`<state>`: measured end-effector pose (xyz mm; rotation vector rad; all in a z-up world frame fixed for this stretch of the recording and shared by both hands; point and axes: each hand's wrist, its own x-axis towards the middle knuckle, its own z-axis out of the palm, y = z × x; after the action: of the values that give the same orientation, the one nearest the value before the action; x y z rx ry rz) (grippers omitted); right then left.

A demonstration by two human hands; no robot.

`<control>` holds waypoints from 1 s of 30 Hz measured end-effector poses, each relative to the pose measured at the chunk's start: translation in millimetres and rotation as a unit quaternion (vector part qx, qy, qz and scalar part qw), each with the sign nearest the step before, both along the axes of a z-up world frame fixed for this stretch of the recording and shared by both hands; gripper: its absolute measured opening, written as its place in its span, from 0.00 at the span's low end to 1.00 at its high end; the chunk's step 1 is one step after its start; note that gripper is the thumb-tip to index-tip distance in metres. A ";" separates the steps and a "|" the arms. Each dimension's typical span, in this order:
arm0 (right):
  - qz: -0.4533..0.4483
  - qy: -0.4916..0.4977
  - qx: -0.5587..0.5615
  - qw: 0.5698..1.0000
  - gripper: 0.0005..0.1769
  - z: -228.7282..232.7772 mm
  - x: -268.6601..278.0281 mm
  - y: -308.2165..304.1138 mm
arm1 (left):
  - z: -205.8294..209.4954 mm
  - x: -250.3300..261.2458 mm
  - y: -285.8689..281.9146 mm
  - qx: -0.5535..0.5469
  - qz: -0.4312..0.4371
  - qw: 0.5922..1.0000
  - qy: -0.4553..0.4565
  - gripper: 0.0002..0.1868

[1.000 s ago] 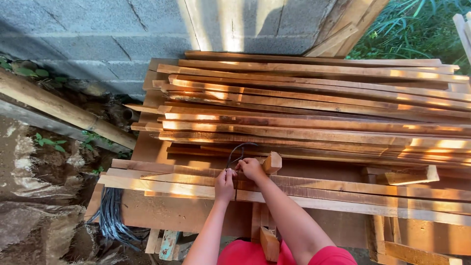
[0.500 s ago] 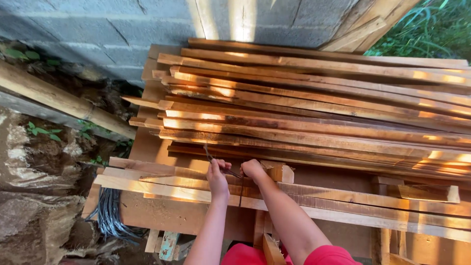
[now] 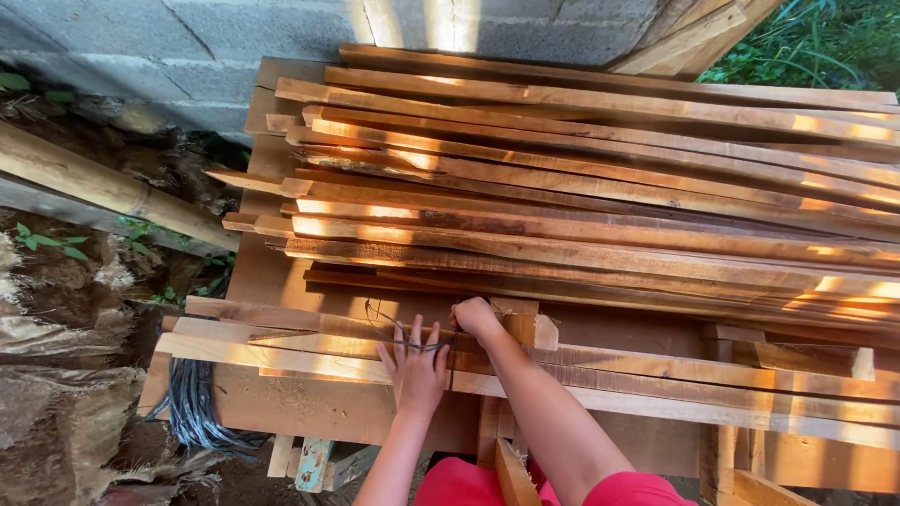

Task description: The person sorts wooden planks and bundles them together using wire ties.

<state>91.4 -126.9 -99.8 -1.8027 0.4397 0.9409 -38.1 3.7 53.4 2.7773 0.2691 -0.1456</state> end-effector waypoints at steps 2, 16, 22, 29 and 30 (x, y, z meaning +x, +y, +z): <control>0.008 -0.012 -0.008 1.000 0.17 1.8 -1.4 -4.3 | 10.5 8.6 -6.0 -0.015 -0.023 0.999 -0.017 0.25; -0.138 0.098 0.107 0.980 0.14 18.6 7.4 -3.4 | 27.0 17.8 -14.8 -0.263 0.034 0.950 -0.164 0.12; -0.064 0.027 0.094 0.993 0.13 -28.5 16.1 11.8 | 30.3 17.0 -12.3 -0.244 0.006 0.958 -0.147 0.13; 0.022 0.033 -0.080 0.996 0.12 -44.3 23.4 21.6 | 20.9 13.8 -13.0 -0.212 -0.053 0.956 -0.196 0.10; 0.001 0.041 -0.081 0.996 0.12 -26.6 21.1 22.0 | 20.6 12.1 -14.1 -0.215 -0.050 0.956 -0.193 0.10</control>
<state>112.5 -104.9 -126.4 -1.9158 0.5807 1.0072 -26.0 -10.4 74.1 2.3201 -0.0080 0.2823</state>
